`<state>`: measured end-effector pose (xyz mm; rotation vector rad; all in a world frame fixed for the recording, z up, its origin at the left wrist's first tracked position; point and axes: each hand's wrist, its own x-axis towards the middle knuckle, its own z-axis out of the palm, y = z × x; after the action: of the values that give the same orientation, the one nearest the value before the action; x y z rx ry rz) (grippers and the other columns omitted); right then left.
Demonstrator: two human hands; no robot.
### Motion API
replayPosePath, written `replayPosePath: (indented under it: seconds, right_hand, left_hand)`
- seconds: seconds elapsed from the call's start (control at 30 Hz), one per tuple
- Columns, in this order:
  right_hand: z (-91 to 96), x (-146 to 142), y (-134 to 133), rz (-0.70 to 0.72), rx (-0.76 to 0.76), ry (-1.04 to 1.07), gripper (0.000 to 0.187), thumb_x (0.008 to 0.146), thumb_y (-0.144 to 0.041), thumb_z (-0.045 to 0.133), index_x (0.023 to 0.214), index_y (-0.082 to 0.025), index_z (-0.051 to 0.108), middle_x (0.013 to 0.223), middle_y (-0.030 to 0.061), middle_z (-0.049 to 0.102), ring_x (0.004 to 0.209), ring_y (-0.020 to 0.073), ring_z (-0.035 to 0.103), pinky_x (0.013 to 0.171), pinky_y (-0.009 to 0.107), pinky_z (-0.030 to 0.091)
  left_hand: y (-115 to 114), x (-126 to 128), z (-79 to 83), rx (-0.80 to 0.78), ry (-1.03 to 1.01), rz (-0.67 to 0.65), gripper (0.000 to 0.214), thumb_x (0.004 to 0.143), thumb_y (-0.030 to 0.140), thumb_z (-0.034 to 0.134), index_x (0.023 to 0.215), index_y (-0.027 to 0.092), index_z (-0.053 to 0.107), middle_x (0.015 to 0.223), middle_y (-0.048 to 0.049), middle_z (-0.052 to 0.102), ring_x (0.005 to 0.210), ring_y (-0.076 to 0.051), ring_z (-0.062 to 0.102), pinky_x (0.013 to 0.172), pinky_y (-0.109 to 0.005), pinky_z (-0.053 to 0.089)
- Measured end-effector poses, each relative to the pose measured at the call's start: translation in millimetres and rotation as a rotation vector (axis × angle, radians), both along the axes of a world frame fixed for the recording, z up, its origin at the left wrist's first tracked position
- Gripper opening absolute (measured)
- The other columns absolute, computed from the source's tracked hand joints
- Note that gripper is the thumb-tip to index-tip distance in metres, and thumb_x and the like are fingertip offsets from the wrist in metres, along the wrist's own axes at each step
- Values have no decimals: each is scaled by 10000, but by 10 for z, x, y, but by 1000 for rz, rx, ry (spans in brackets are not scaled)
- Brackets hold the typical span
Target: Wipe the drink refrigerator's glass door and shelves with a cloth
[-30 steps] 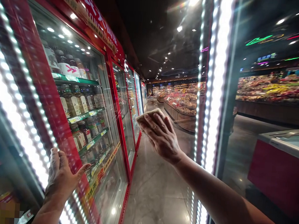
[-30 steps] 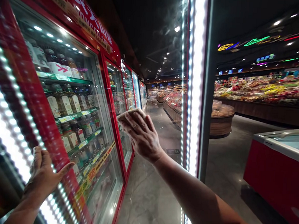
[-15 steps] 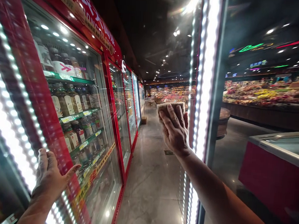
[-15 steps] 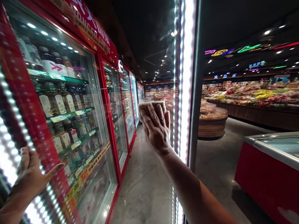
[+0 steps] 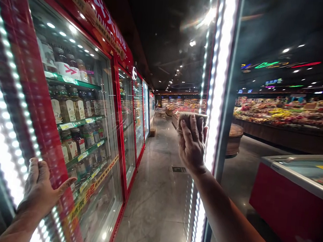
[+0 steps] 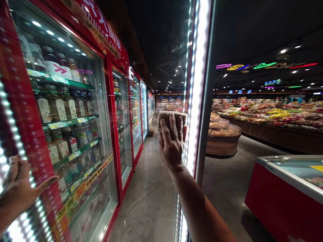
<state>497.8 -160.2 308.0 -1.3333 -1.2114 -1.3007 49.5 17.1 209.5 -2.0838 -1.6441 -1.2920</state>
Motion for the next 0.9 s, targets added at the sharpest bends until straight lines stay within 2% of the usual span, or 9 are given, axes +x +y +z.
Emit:
replayPosePath:
  seconds: [0.13,0.23,0.3,0.43,0.63,0.77,0.9]
  right_hand:
    - [50,55,-21,-44,4,0,556,1056,-259,503,1600,-309,399,1621,116,456,1542,343,355,1258,712,160]
    - [165,65,5,-19,63,21,579,1047,-262,511,1612,-279,386,1665,121,378,1575,352,272,1259,681,229]
    - [199,56,22,14,40,-21,611,1039,-253,517,1627,-274,355,1686,106,335,1596,343,202,1267,647,258]
    - [230,96,24,7,-16,-132,640,1033,-245,537,1634,-317,327,1683,79,348,1581,331,259,1268,622,289]
    - [536,40,108,7,96,-76,623,1049,-248,489,1643,-292,308,1696,87,324,1595,356,208,1258,687,261]
    - [494,-16,126,-12,16,-163,620,1043,-253,511,1634,-302,330,1693,77,331,1597,327,210,1267,632,296]
    - [510,51,118,-45,91,-99,580,1048,-288,525,1611,-302,383,1677,85,358,1585,327,251,1258,638,296]
  left_hand:
    - [-12,14,-2,-14,-1,8,1203,824,862,325,1633,13,58,1727,-234,-41,1609,-395,7,1276,-607,192]
    - [15,2,-27,21,0,4,1214,819,875,311,1630,3,74,1726,-240,-34,1611,-388,12,1275,-600,201]
    - [46,-13,-53,32,-1,1,1215,818,881,305,1632,9,74,1727,-238,-30,1612,-383,13,1272,-599,207]
    - [92,-22,-96,55,-14,5,1207,824,885,285,1633,14,76,1728,-234,-22,1612,-382,27,1274,-595,207]
    - [73,32,-99,131,-34,-23,1161,856,843,262,1627,-7,83,1733,-219,-5,1617,-347,25,1303,-532,154]
    - [116,17,-127,113,-44,-14,1204,822,861,287,1623,-19,103,1733,-220,-2,1617,-351,33,1305,-530,154]
    - [180,-9,-162,76,-39,4,1229,803,867,298,1621,-27,97,1733,-217,-12,1615,-367,23,1295,-566,175]
